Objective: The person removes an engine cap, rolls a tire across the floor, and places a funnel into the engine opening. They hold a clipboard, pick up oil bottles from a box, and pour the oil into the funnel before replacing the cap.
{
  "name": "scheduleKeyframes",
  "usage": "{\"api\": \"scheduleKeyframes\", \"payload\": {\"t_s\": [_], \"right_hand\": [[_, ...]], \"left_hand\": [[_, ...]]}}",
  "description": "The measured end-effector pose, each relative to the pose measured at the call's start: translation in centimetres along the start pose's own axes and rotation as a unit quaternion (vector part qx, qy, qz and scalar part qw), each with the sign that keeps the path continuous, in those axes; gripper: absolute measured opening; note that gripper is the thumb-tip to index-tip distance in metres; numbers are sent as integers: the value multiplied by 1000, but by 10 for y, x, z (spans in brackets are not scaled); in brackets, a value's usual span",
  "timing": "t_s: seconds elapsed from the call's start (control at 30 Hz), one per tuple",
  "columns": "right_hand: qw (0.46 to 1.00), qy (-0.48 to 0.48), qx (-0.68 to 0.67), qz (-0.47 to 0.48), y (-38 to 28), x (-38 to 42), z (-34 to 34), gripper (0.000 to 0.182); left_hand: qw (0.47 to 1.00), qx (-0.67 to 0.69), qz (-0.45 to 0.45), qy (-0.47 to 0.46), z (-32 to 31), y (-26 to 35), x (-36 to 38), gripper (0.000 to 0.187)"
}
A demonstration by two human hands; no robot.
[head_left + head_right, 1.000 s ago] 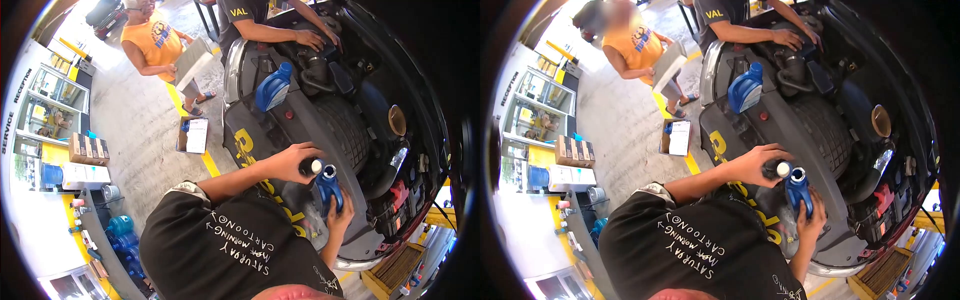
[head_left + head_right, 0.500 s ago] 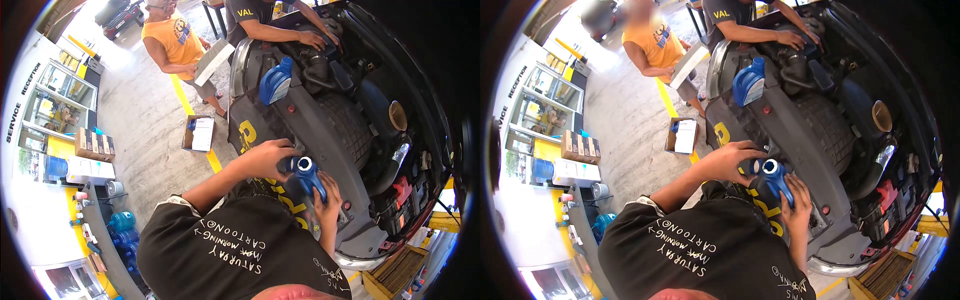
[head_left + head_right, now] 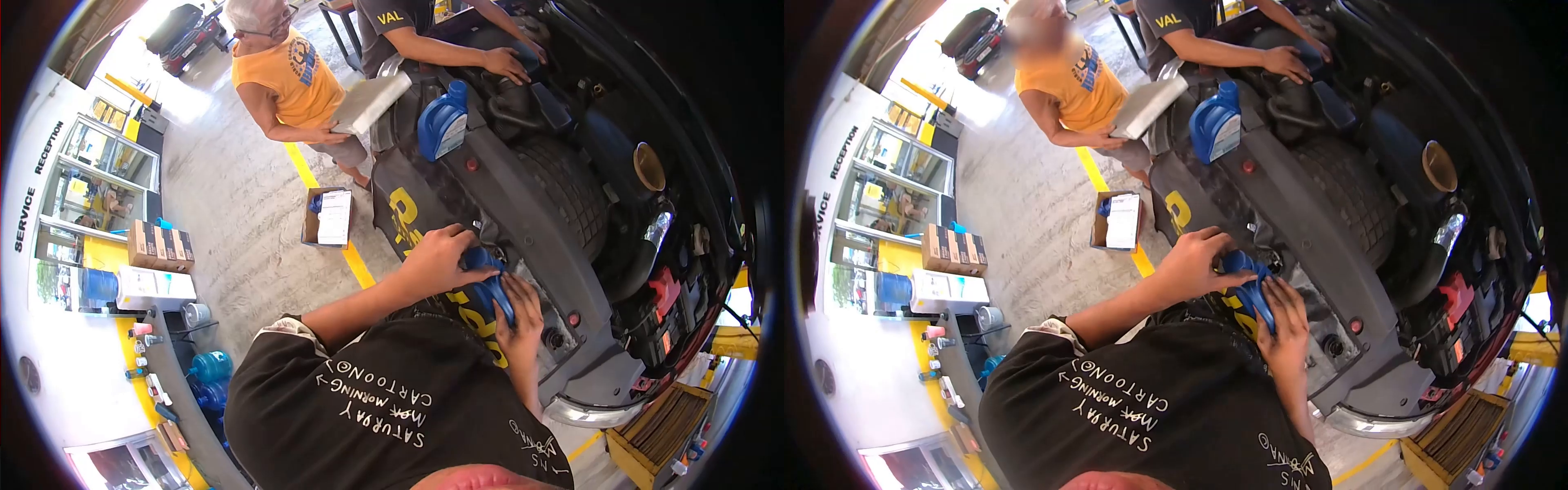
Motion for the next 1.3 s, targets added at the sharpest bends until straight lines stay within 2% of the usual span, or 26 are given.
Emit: {"api": "scheduleKeyframes", "payload": {"t_s": [0.03,0.1,0.13,0.2,0.23,0.3,0.43,0.5,0.53,0.6,0.63,0.67,0.73,0.77,0.8,0.87,0.9,0.93,1.0,1.03,1.1,1.13,1.17,1.2,1.27,1.3], "right_hand": [[1000,4,4,5,-1,-1,1,36],[1000,8,6,6,-1,-1,2,35],[999,14,-28,-7,4,0,4,32],[998,19,-63,-23,7,0,5,30],[994,30,-90,-45,10,-1,7,28],[988,37,-136,-71,14,-3,6,25],[980,52,-162,-99,16,-5,-2,24],[980,58,-161,-99,13,-9,-2,21],[981,58,-160,-98,12,-11,-2,21],[982,64,-149,-101,11,-15,-1,21],[982,64,-148,-102,11,-17,-2,21],[985,50,-142,-87,9,-22,-6,22],[988,37,-135,-71,6,-25,-8,23],[977,34,-178,-111,14,-25,-9,23],[963,30,-222,-152,21,-23,-12,23],[966,29,-210,-151,20,-22,-15,23],[968,26,-198,-151,20,-22,-16,23],[968,27,-197,-152,21,-24,-17,23],[978,17,-180,-100,11,-31,-19,21],[980,21,-182,-76,8,-34,-15,21],[981,39,-171,-87,14,-33,-2,21],[980,57,-161,-99,20,-31,6,21],[976,77,-149,-140,33,-27,11,22],[976,79,-148,-140,36,-27,12,22],[976,113,-114,-147,36,-26,22,23],[985,107,-88,-104,28,-33,21,22]], "left_hand": [[1000,1,1,-3,-2,-1,0,39],[994,-11,-98,36,3,11,1,43],[995,-9,-97,33,5,8,-1,43],[971,60,-232,20,11,22,2,44],[971,61,-231,18,10,23,2,44],[963,198,-184,-19,5,14,-1,45],[959,168,-223,49,12,12,2,43],[965,224,-137,9,6,-6,-4,42],[965,225,-138,10,7,-4,-5,42],[905,406,-125,16,8,-7,-13,36],[934,302,-191,13,3,-1,-14,35],[933,303,-192,12,6,1,-14,35],[974,162,-158,-25,6,6,-16,40],[969,193,-139,-63,5,2,-21,41],[969,193,-140,-62,5,4,-21,41],[911,394,-118,-30,12,-2,-22,46],[927,353,-92,-83,7,-6,-25,55],[927,353,-93,-85,8,-10,-31,55],[953,156,-232,-120,6,7,-33,64],[952,156,-232,-121,10,2,-38,64],[963,54,-260,46,47,-3,-42,59],[962,53,-263,45,49,-4,-43,59],[968,119,-212,59,54,-17,-47,60],[967,186,-159,73,56,-29,-51,61],[958,236,-148,70,45,-25,-47,61],[951,263,-155,40,34,-13,-45,58]]}}
Point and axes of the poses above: each hand's wrist, its own x-axis away from the middle knuckle, its own z-axis out of the back of the hand, y = z × x, the point moved 9 cm from there along -x, towards the middle knuckle, and after that the axes turned 10 degrees about -y, right-handed, at the moved point
